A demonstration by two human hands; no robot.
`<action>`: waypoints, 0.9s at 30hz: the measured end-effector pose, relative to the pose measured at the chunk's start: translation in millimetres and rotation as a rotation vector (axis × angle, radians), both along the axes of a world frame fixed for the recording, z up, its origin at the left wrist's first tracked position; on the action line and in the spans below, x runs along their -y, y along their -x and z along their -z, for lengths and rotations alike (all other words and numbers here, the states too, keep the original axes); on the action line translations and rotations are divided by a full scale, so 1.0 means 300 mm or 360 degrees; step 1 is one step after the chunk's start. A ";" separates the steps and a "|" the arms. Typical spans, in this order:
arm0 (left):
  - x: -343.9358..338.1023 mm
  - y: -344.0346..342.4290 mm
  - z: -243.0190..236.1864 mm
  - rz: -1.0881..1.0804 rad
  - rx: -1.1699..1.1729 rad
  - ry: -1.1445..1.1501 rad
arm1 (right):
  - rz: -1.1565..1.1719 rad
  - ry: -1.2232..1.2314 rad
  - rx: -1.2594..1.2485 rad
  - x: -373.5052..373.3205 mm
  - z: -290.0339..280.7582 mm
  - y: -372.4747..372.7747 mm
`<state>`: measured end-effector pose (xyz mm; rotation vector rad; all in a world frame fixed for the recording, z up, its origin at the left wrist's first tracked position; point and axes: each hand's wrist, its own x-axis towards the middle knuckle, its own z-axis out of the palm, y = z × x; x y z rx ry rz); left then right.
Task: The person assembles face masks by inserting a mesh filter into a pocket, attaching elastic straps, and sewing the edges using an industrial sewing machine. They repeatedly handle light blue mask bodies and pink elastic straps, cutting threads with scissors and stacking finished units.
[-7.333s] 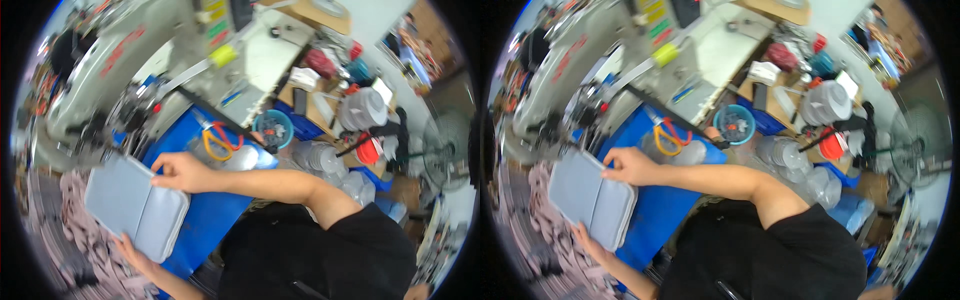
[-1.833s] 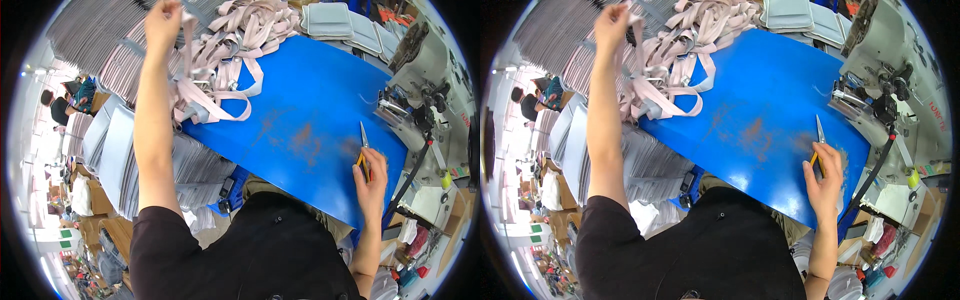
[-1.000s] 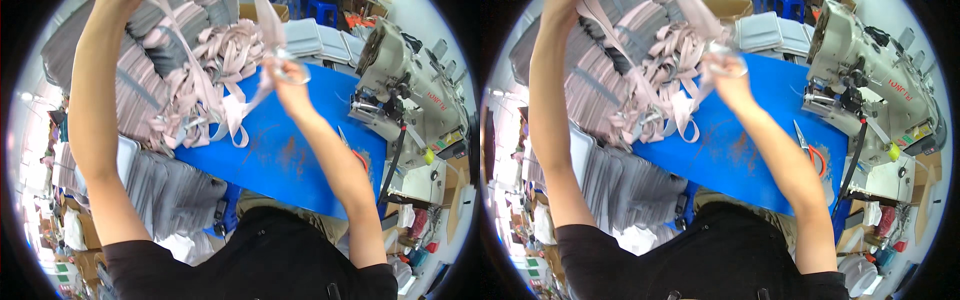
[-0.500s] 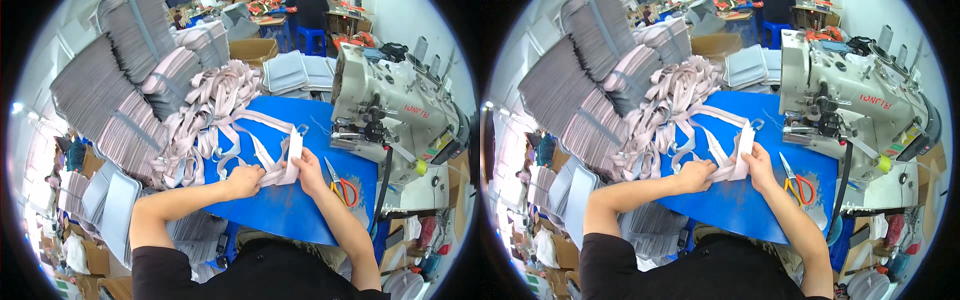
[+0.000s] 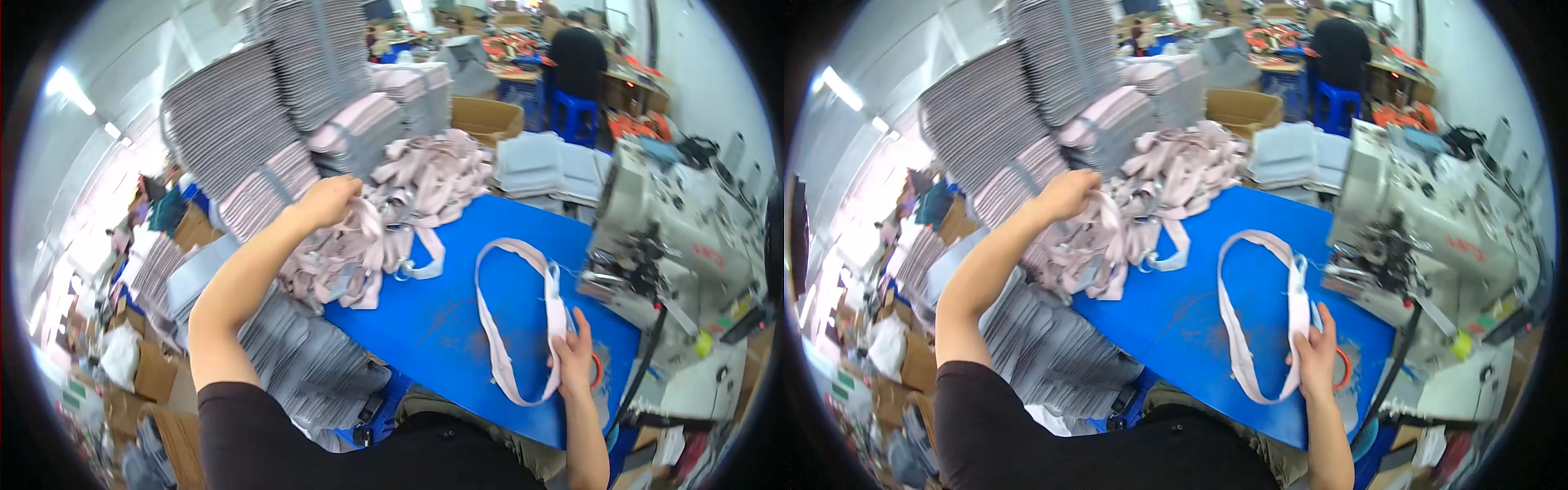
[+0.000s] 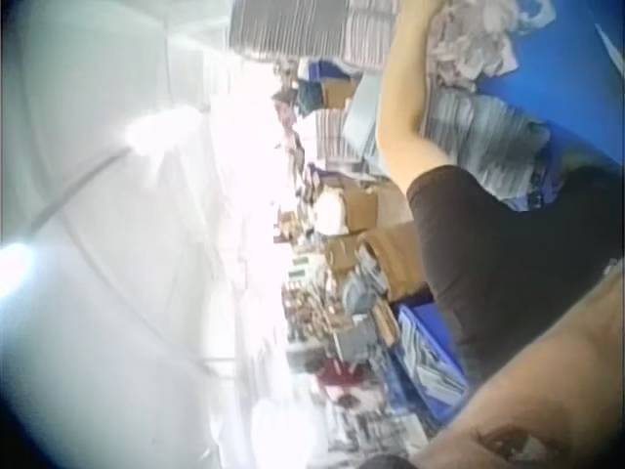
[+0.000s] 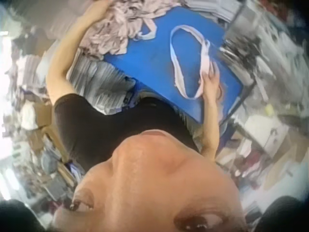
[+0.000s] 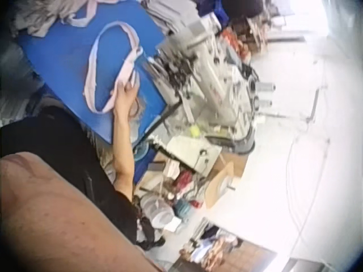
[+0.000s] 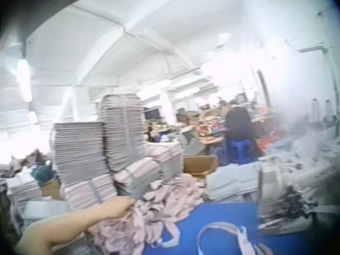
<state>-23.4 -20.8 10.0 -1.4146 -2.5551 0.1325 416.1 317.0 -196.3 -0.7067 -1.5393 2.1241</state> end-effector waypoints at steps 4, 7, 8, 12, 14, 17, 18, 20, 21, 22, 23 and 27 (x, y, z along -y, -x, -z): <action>0.094 0.138 -0.255 -0.0093 -0.0327 -0.0180 | -0.0006 -0.0041 -0.0059 0.056 -0.045 -0.029; 0.171 0.274 -0.559 -0.0256 -0.1211 -0.0528 | 0.0041 0.0017 0.0046 0.068 -0.036 -0.046; 0.242 0.345 -0.671 -0.0222 -0.1639 -0.0537 | 0.0014 0.0021 0.0043 0.074 -0.037 -0.048; 0.335 0.305 -0.919 -0.1039 -0.1302 -0.0700 | 0.0003 -0.0018 0.0037 0.091 -0.027 -0.082; 0.462 0.366 -0.969 -0.1262 -0.1249 -0.0679 | 0.0068 -0.0047 0.0110 0.105 0.008 -0.103; 0.627 0.613 -1.054 -0.0927 -0.1554 -0.0750 | 0.0150 0.0069 0.0071 0.138 -0.008 -0.091; 0.540 0.609 -1.062 -0.1119 -0.1492 -0.0420 | 0.0116 -0.0093 0.0141 0.104 0.051 -0.114; 0.507 0.521 -1.050 -0.0842 -0.1407 -0.0818 | -0.0037 -0.0114 0.0203 0.136 -0.070 -0.099; 0.504 0.446 -1.056 -0.0694 -0.1556 -0.0868 | -0.0112 -0.0120 0.0232 0.161 -0.131 -0.097; 0.501 0.363 -1.055 -0.0480 -0.1752 -0.0802 | -0.0134 -0.0078 0.0184 0.178 -0.162 -0.082; 0.456 0.253 -1.040 -0.0478 -0.1641 -0.0818 | -0.0151 -0.0103 0.0158 0.177 -0.179 -0.065; 0.251 -0.191 -0.758 0.0453 -0.1171 -0.0765 | -0.0338 -0.0510 0.0076 0.181 -0.186 0.040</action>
